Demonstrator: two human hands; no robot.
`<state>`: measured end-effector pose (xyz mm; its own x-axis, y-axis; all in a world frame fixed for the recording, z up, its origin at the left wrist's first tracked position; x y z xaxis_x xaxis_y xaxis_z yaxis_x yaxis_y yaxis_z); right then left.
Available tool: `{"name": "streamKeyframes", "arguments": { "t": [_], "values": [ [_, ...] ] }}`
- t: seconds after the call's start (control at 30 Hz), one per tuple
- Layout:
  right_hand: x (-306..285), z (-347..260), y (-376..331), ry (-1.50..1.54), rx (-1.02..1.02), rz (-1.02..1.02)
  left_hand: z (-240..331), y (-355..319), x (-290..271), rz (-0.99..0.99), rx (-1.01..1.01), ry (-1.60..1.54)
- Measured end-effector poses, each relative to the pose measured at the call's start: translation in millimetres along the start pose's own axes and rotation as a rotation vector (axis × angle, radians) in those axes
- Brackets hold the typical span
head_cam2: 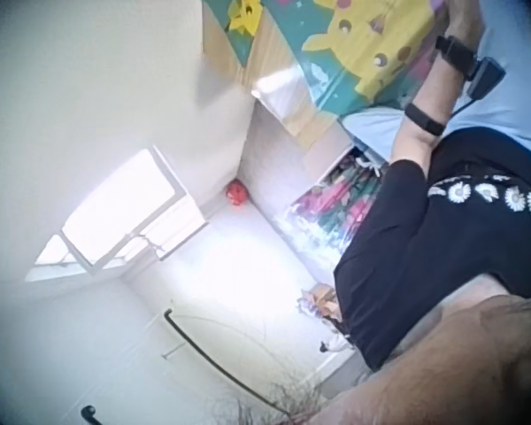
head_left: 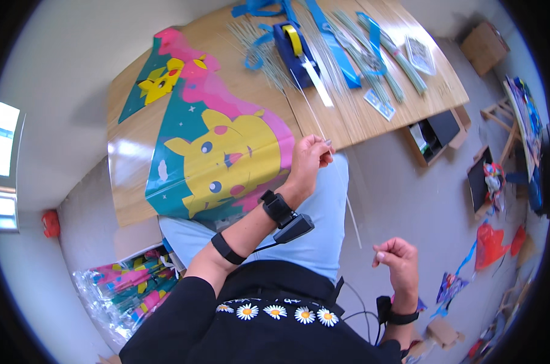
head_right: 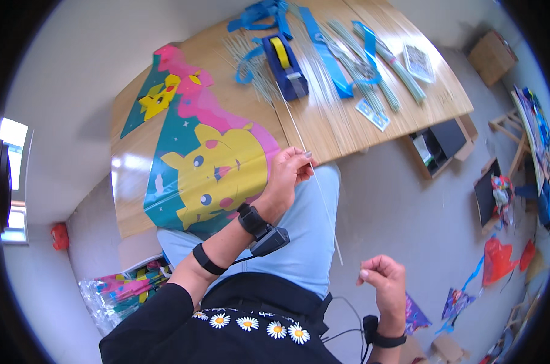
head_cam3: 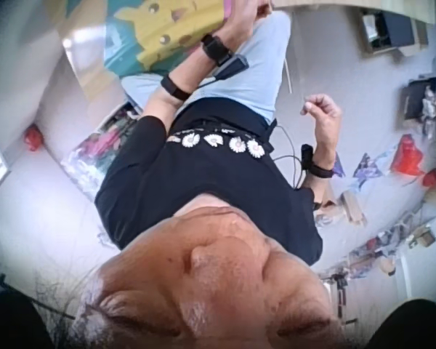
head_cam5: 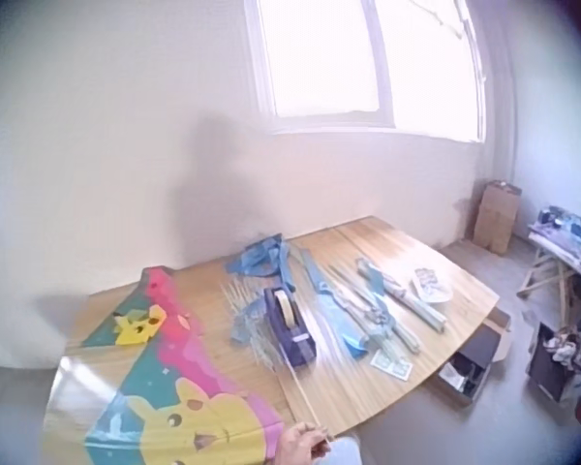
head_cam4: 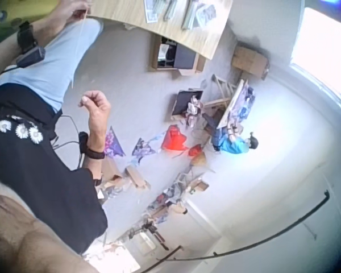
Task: Assembling a kite by attaching support sticks to a plastic kite sail using tape.
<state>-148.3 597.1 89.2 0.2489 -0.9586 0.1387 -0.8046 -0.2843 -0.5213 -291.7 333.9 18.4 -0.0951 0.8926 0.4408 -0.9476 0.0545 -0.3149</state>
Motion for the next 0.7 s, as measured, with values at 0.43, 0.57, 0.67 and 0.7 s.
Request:
{"name": "streamKeyframes", "arguments": {
  "t": [0.43,0.57,0.67,0.7],
  "values": [
    [-26.2,23.9,22.0,0.051,0.139,0.044,52.5,73.3,-64.4,0.117,0.025,0.166],
    [-32.3,22.4,26.6,0.032,0.160,0.049,44.2,65.5,-59.5,0.081,-0.006,0.158],
    [-37.6,23.0,29.9,0.047,0.129,0.040,43.3,58.8,-50.3,0.098,0.032,0.152],
    [-37.2,22.6,30.1,0.047,0.132,0.042,52.0,54.5,-40.3,0.071,0.094,0.133]
  ]
}}
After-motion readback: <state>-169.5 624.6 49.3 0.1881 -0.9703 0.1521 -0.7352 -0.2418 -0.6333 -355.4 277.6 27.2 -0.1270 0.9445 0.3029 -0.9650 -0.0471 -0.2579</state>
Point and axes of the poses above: each hand's wrist, its own y-axis towards the middle knuckle, its own x-axis out of the palm, z = x × y, the point moved 3 cm from there along y, towards the middle knuckle, and after that the axes turned 10 degrees about -z, right-handed, at the moved point
